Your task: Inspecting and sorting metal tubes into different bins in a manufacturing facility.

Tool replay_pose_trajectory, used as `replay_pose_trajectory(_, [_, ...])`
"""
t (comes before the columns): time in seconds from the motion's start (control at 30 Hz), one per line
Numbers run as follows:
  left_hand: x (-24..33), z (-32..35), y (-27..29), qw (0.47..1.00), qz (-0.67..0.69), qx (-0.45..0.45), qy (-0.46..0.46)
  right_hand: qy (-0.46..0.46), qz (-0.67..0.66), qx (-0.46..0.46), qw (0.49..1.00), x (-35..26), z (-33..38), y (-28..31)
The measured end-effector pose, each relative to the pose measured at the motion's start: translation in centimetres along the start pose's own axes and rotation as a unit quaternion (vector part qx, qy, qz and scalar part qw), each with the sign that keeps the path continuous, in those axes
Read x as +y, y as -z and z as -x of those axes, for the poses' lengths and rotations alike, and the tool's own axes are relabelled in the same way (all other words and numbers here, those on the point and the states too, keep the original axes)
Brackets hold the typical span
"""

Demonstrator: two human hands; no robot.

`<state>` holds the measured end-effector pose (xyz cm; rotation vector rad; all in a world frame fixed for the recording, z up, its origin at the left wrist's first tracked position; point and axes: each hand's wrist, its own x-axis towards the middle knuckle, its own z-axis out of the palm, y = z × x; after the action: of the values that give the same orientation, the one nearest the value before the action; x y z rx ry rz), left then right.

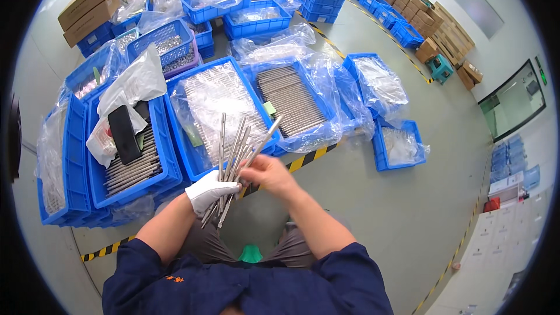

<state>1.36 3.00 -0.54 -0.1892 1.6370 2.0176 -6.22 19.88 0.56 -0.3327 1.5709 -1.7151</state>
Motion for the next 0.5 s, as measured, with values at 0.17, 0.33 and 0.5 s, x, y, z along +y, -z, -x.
replay_pose_trajectory(0.17, [1.3, 0.9, -0.2, 0.999, 0.020, 0.031, -0.009, 0.089, -0.083, 0.079, 0.989, -0.3, -0.3, 1.3])
replay_pose_trajectory(0.33, [1.2, 1.1, 0.4, 0.983, 0.129, 0.071, -0.110, 0.019, -0.234, -0.020, 0.972, -0.9, -0.2, 4.0])
replay_pose_trajectory(0.5, [2.5, 0.7, 0.1, 0.971, 0.203, 0.042, -0.117, -0.095, -0.248, -0.187, 0.946, 0.3, 0.5, 0.2])
